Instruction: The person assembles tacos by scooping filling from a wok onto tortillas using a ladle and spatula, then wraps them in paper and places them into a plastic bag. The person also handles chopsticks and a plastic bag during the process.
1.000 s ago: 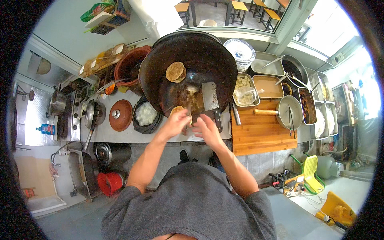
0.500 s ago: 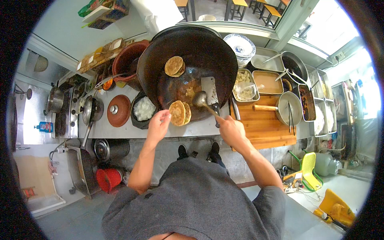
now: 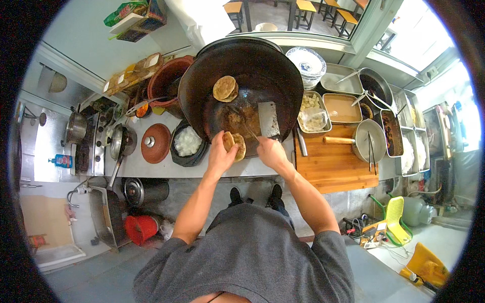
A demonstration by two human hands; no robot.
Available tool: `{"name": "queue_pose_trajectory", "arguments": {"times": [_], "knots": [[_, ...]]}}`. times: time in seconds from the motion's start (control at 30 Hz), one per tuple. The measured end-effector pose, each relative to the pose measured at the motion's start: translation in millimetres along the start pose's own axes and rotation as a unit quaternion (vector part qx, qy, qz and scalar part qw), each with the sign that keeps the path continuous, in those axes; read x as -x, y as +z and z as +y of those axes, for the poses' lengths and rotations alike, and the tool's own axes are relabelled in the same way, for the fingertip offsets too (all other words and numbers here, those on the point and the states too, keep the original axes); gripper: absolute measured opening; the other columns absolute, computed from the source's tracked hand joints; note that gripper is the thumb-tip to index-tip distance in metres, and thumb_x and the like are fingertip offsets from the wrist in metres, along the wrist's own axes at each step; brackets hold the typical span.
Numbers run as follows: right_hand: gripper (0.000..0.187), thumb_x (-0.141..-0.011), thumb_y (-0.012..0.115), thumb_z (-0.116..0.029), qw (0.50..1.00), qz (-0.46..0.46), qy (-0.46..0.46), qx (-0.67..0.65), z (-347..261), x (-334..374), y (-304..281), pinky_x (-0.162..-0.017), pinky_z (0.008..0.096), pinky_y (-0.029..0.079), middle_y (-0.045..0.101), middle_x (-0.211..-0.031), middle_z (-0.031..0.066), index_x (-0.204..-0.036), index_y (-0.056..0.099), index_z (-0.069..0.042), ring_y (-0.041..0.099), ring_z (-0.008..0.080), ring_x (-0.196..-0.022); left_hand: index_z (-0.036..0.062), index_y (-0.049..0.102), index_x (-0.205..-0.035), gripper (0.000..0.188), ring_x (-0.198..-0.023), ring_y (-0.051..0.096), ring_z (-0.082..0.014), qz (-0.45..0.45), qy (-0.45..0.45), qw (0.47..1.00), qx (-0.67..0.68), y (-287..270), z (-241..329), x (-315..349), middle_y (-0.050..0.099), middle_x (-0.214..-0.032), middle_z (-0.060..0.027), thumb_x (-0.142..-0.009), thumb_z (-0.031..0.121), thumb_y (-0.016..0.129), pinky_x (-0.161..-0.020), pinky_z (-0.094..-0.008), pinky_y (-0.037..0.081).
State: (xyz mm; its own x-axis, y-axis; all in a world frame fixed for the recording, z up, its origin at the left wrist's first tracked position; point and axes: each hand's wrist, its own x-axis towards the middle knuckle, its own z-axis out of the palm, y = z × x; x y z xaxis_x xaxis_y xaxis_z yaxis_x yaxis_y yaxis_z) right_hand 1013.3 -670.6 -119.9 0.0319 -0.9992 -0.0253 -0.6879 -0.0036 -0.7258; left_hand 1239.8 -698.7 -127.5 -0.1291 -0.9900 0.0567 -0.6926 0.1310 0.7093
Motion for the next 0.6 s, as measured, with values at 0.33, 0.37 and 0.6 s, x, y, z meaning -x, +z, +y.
{"name": "queue_pose_trajectory", "arguments": {"times": [0.33,0.37,0.6], "knots": [[0.033,-0.100,0.052,-0.012,0.896,-0.082,0.180,-0.398,-0.3,25.3,29.8,-0.050,0.0327,0.045,0.070,-0.085,0.0122,-0.126,0.062,0.007,0.056,0.0157,-0.058,-0.0059,0.042,-0.148,0.052,-0.124,0.059,-0.0243,-0.035,-0.096,0.920,0.379,-11.5,-24.9,21.1,0.056,-0.142,-0.0171,-0.102,0.012,0.059,-0.105,-0.0371,0.049],[0.034,-0.102,0.051,-0.011,0.833,-0.097,0.228,-0.495,-1.3,26.0,28.2,-0.048,0.0301,0.043,0.070,-0.088,0.0110,-0.129,0.061,0.007,0.052,0.0131,-0.056,-0.0057,0.042,-0.147,0.051,-0.124,0.060,-0.0241,-0.033,-0.099,0.914,0.392,-10.9,-25.0,23.0,0.056,-0.142,-0.0170,-0.102,0.011,0.059,-0.105,-0.0370,0.050],[0.043,-0.102,0.049,-0.008,0.831,-0.140,0.204,-0.499,-21.4,52.0,-16.4,-0.047,0.0263,0.044,0.070,-0.091,0.0084,-0.143,0.054,0.007,0.052,0.0098,-0.055,-0.0041,0.043,-0.147,0.049,-0.120,0.062,-0.0228,-0.030,-0.103,0.897,0.429,-4.2,-55.5,31.1,0.057,-0.140,-0.0160,-0.103,0.013,0.057,-0.098,-0.0378,0.056]]}}
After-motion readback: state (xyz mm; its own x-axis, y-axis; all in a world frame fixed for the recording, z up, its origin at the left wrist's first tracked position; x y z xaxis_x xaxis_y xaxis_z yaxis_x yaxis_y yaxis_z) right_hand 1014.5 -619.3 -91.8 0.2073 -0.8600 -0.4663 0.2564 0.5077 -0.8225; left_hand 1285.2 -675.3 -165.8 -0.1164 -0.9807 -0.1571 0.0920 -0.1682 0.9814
